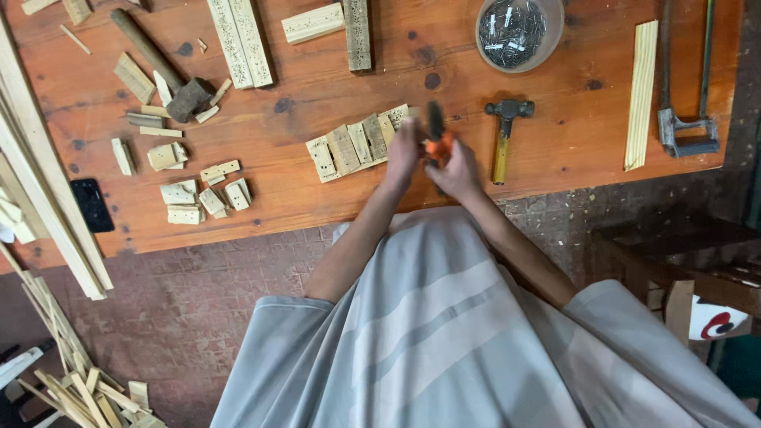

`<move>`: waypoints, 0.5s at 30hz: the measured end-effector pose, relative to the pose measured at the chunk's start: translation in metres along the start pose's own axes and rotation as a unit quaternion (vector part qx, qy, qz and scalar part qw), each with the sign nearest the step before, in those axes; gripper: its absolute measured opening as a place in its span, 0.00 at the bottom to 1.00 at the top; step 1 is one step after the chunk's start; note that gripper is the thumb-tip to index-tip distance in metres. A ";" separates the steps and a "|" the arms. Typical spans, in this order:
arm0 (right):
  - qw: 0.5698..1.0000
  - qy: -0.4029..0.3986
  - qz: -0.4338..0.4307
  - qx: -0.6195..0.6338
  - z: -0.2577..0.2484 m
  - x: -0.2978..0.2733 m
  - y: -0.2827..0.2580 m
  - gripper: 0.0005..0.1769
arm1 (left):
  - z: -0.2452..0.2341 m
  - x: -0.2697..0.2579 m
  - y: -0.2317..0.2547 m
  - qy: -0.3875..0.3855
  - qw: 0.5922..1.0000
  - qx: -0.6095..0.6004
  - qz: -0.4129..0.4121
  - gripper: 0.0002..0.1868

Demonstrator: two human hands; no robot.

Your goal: The person builds a small wooden structure on a workbench by using pliers to pull out nails from wood blocks and using a hammer to tap pieces together.

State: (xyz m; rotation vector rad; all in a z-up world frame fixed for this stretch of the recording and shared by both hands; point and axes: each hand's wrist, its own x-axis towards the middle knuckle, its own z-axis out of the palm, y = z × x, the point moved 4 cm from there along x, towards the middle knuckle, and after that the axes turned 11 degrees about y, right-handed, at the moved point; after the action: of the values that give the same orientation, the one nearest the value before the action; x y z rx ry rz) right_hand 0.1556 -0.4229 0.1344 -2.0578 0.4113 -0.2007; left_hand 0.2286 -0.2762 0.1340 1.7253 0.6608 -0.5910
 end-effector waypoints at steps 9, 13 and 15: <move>0.934 0.017 0.233 0.271 -0.050 0.111 0.041 0.17 | -0.118 0.004 -0.083 0.051 0.998 0.003 -0.041 0.19; 0.894 -0.063 0.280 0.345 -0.049 0.149 0.165 0.13 | -0.147 -0.004 -0.140 0.055 0.985 -0.110 -0.118 0.07; 0.907 0.052 0.289 0.301 -0.046 0.170 0.226 0.21 | -0.165 -0.004 -0.166 0.062 0.980 -0.162 -0.098 0.07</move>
State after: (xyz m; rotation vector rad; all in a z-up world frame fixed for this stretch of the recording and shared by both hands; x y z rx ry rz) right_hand 0.2530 -0.6256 -0.0433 -1.2563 0.8838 -0.0604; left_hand 0.1190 -0.0827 0.0614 1.4083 0.9685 -0.4811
